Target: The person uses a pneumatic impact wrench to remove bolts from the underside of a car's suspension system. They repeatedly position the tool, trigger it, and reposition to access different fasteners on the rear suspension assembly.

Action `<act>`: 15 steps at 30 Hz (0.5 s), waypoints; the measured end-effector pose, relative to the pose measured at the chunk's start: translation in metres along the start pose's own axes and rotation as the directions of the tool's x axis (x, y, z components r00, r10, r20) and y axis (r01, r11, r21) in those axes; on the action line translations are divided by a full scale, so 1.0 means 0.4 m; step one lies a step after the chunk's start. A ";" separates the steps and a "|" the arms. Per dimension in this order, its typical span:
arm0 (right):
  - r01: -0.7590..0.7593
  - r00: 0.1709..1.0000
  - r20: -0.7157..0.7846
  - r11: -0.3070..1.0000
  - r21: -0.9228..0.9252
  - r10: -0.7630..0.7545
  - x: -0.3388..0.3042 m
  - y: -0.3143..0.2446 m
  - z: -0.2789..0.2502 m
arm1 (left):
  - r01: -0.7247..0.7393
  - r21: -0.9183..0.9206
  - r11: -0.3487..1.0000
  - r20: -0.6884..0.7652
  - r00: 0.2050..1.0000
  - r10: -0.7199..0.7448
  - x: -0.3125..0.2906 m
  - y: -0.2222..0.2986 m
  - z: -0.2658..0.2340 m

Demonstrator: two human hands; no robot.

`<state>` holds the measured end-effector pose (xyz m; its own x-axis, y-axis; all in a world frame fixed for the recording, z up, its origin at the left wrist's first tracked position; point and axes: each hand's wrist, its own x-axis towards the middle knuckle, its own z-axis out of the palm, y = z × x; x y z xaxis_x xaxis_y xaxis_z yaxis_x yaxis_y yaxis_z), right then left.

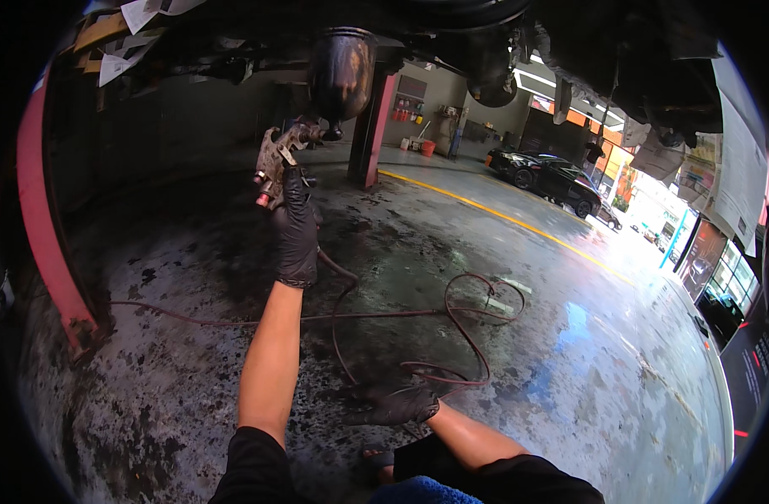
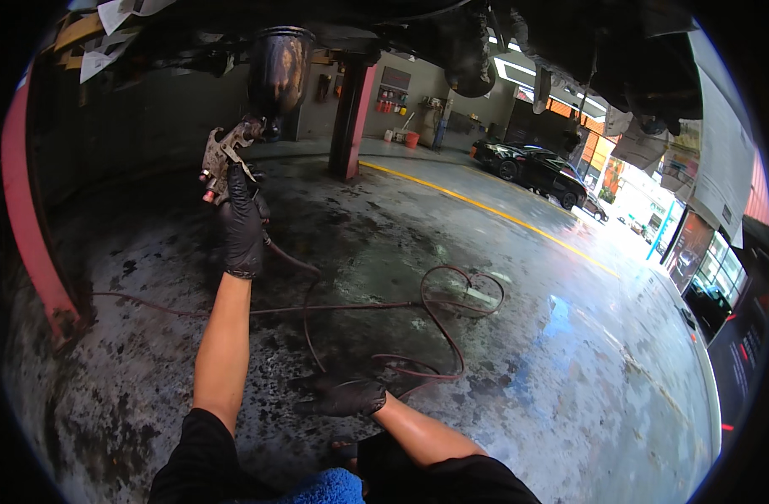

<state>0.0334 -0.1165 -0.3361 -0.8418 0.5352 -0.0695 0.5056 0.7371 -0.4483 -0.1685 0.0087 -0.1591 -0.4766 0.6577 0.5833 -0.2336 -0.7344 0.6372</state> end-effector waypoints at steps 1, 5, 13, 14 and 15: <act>-0.010 1.000 0.006 0.999 0.048 0.010 -0.001 0.001 0.000 | 0.020 0.001 1.000 -0.002 1.000 -0.020 -0.007 -0.009 0.008; 0.037 0.995 -0.090 0.999 0.035 -0.033 -0.011 -0.006 -0.005 | 0.012 -0.049 0.999 0.011 1.000 -0.011 -0.038 -0.045 0.046; -0.080 0.997 -0.003 0.997 0.006 0.080 -0.021 -0.045 -0.061 | 0.067 -0.034 0.997 0.106 0.992 -0.063 -0.138 -0.060 0.079; -0.109 0.994 0.011 0.994 -0.023 0.109 -0.027 -0.056 -0.070 | 0.075 0.001 0.997 0.144 0.987 -0.074 -0.151 -0.059 0.073; -0.123 0.987 -0.101 0.992 0.031 0.125 -0.039 -0.061 -0.087 | 0.127 0.074 0.989 0.183 0.973 -0.139 -0.163 -0.060 0.068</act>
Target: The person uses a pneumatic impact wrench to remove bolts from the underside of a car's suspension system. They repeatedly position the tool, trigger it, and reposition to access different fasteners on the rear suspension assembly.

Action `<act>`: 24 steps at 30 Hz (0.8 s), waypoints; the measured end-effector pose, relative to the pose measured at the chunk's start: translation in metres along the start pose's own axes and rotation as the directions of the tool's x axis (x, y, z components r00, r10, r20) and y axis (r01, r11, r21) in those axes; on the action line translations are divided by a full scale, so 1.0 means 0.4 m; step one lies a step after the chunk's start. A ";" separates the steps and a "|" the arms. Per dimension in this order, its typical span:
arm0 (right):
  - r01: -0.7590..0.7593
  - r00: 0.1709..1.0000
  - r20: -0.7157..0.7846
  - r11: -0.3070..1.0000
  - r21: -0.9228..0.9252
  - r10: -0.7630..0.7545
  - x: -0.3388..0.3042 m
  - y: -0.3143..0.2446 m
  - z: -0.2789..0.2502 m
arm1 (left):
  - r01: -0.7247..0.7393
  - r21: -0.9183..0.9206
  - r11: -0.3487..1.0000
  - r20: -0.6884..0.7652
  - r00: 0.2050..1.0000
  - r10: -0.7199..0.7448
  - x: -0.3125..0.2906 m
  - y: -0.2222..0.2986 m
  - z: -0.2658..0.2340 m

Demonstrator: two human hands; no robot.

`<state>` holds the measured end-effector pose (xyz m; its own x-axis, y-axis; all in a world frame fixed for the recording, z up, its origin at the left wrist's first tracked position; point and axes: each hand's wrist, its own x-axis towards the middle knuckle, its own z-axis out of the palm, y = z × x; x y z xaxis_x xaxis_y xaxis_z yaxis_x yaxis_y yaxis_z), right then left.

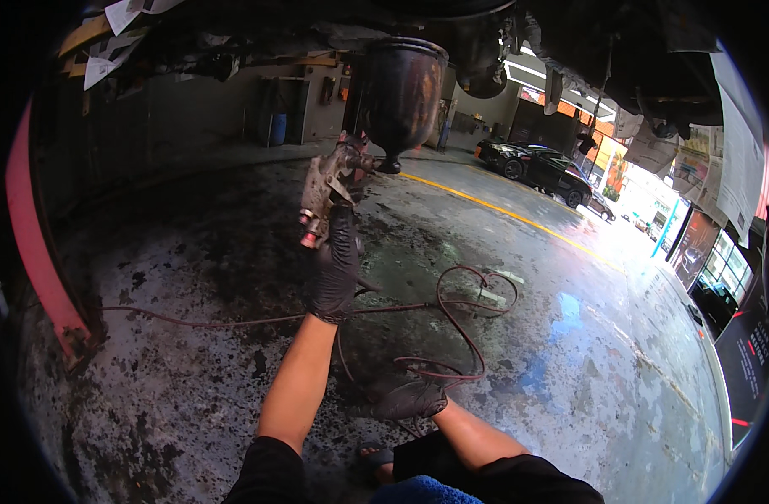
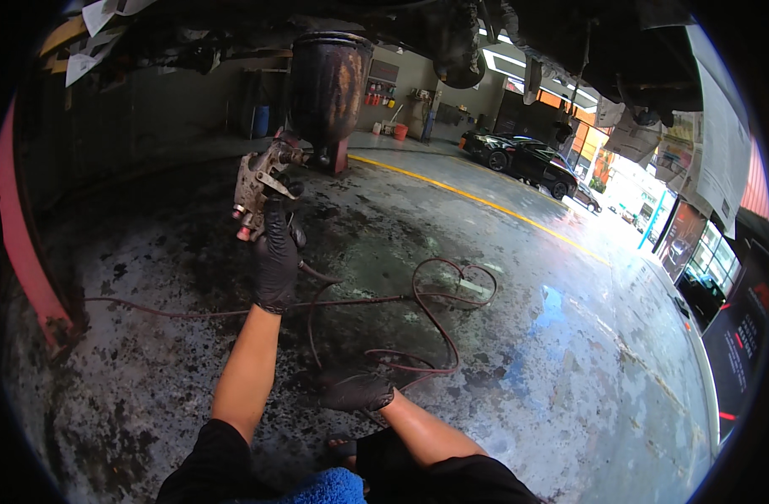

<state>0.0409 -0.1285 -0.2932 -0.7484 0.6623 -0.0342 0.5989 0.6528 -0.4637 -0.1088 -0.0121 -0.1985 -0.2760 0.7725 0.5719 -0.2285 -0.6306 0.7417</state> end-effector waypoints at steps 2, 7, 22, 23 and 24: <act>-0.126 0.988 -0.072 0.982 0.140 0.137 -0.047 0.003 -0.056 | 0.026 0.078 0.997 0.042 0.999 -0.030 -0.022 -0.005 0.008; 0.342 0.475 -0.878 0.908 0.241 0.054 -0.095 -0.067 -0.133 | -0.360 -0.092 0.928 0.042 0.930 0.365 -0.082 0.015 0.073; 0.612 0.227 -0.971 0.764 0.205 0.080 -0.043 -0.124 -0.268 | -0.728 0.310 0.611 0.434 0.680 0.591 -0.191 0.132 0.149; 0.632 0.165 -0.983 0.757 0.167 0.079 -0.042 -0.117 -0.271 | -0.745 0.274 0.608 0.490 0.652 0.578 -0.186 0.133 0.153; 0.642 0.167 -0.981 0.744 0.186 0.100 -0.049 -0.105 -0.273 | -0.774 0.256 0.579 0.521 0.615 0.592 -0.180 0.133 0.160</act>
<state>0.0616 -0.1286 -0.1766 0.2141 0.5369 0.8160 -0.0878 0.8426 -0.5313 -0.0412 -0.0966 -0.1777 0.1809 0.1407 0.9734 0.3204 -0.9441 0.0769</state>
